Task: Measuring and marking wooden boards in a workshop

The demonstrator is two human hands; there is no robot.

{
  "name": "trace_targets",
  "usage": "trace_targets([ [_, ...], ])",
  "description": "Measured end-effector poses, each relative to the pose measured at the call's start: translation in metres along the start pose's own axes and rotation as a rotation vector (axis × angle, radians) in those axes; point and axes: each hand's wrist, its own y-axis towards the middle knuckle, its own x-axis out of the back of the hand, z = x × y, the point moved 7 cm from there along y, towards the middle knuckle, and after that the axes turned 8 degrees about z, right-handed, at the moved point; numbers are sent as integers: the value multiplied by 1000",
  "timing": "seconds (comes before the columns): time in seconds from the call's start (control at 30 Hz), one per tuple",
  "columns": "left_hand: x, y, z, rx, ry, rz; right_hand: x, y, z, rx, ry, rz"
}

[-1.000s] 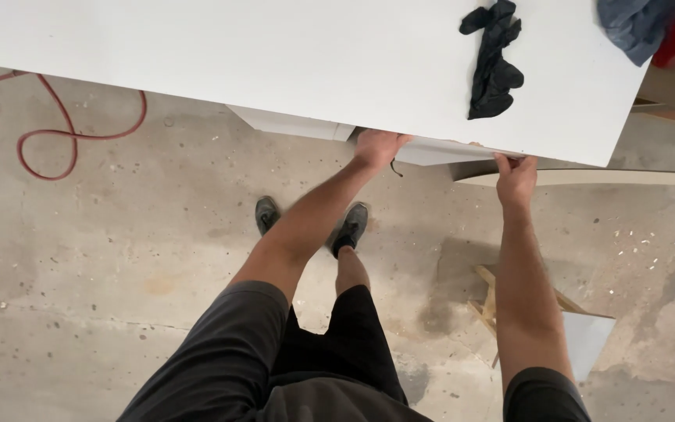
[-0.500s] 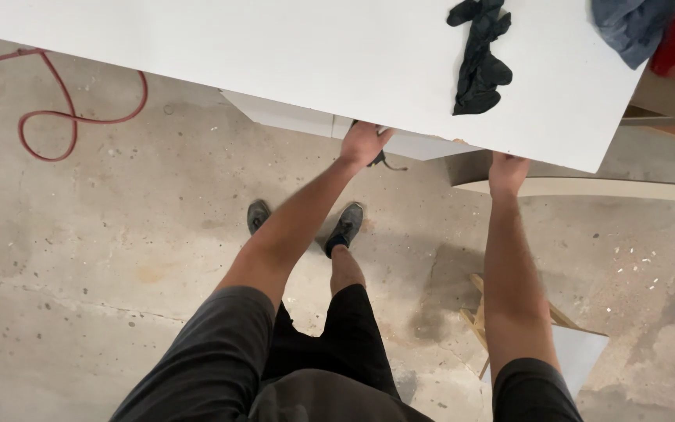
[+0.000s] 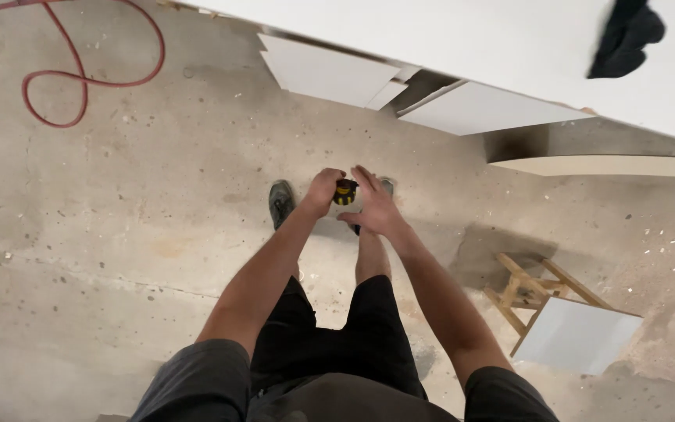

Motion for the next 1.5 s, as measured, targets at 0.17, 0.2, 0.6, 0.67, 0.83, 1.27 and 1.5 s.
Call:
trace_targets([
  [0.17,51,77,71,-128,-201,237,-58,47,8,96,-407,12],
  [0.2,54,34,30,-119,-199,246,-57,50,14,83,-404,8],
  [0.6,113,-36,-121,-235,62,375,-3,47,-10,462,-740,-530],
  [0.67,146,-22,-146,-299,103,293,28,23,-5,382,-635,-416],
  [0.83,148,62,-203,-523,666,32,46,-24,-66,96,-496,-414],
  [1.27,10,149,-187,-532,1894,-67,-68,-232,-202,-686,158,-479],
  [1.5,138,-79,-177,-598,1670,-220,-56,-249,-121,-514,462,-486],
])
